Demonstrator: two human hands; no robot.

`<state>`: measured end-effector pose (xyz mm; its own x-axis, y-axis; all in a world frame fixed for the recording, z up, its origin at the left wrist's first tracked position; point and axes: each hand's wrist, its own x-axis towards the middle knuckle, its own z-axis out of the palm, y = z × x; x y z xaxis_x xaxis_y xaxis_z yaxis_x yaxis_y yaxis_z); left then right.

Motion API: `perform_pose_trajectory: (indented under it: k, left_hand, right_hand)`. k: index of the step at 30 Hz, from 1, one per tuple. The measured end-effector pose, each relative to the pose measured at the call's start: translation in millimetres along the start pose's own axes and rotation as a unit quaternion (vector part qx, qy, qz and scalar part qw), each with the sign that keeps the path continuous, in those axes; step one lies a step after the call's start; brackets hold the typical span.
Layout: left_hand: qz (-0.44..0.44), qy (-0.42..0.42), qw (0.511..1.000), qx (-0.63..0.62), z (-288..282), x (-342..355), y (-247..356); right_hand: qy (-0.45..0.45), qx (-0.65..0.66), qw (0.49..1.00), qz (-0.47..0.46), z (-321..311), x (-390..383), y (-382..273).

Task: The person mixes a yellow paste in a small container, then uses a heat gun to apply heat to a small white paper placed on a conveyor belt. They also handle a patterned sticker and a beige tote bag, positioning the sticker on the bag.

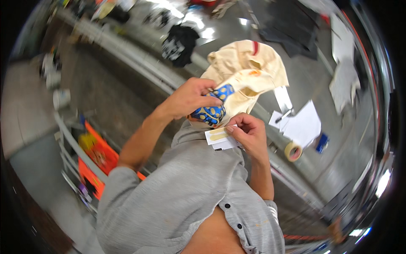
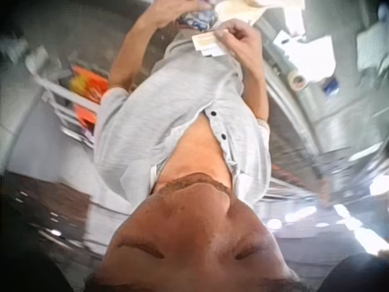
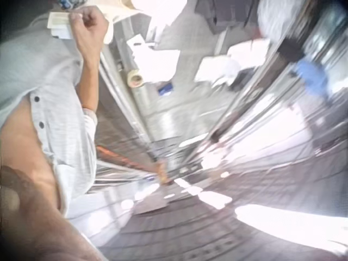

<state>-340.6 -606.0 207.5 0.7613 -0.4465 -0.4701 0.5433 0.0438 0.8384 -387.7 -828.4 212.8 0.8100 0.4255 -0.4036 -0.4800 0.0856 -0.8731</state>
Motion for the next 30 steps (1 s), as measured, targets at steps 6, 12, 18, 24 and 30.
perform_pose_trajectory:
  k: [6,12,18,24,30]
  left_hand:
    - [-0.047,-0.026,0.996,0.068,20,-7,-2]
    - [-0.067,0.028,0.997,-0.004,37,-9,-8]
    - [-0.083,0.074,0.994,0.002,50,-11,0]
    - [-0.085,0.044,0.995,-0.007,45,-15,-8]
    - [-0.080,0.026,0.995,-0.047,40,-20,-20]
  right_hand:
    - [-0.086,-0.058,0.992,0.066,-27,24,5]
    - [-0.094,0.014,0.992,0.085,-36,20,12]
    - [-0.046,0.041,0.996,0.059,-30,9,19]
    - [-0.013,0.056,0.997,0.051,-24,7,33]
    - [-0.007,0.075,0.995,0.067,-22,9,41]
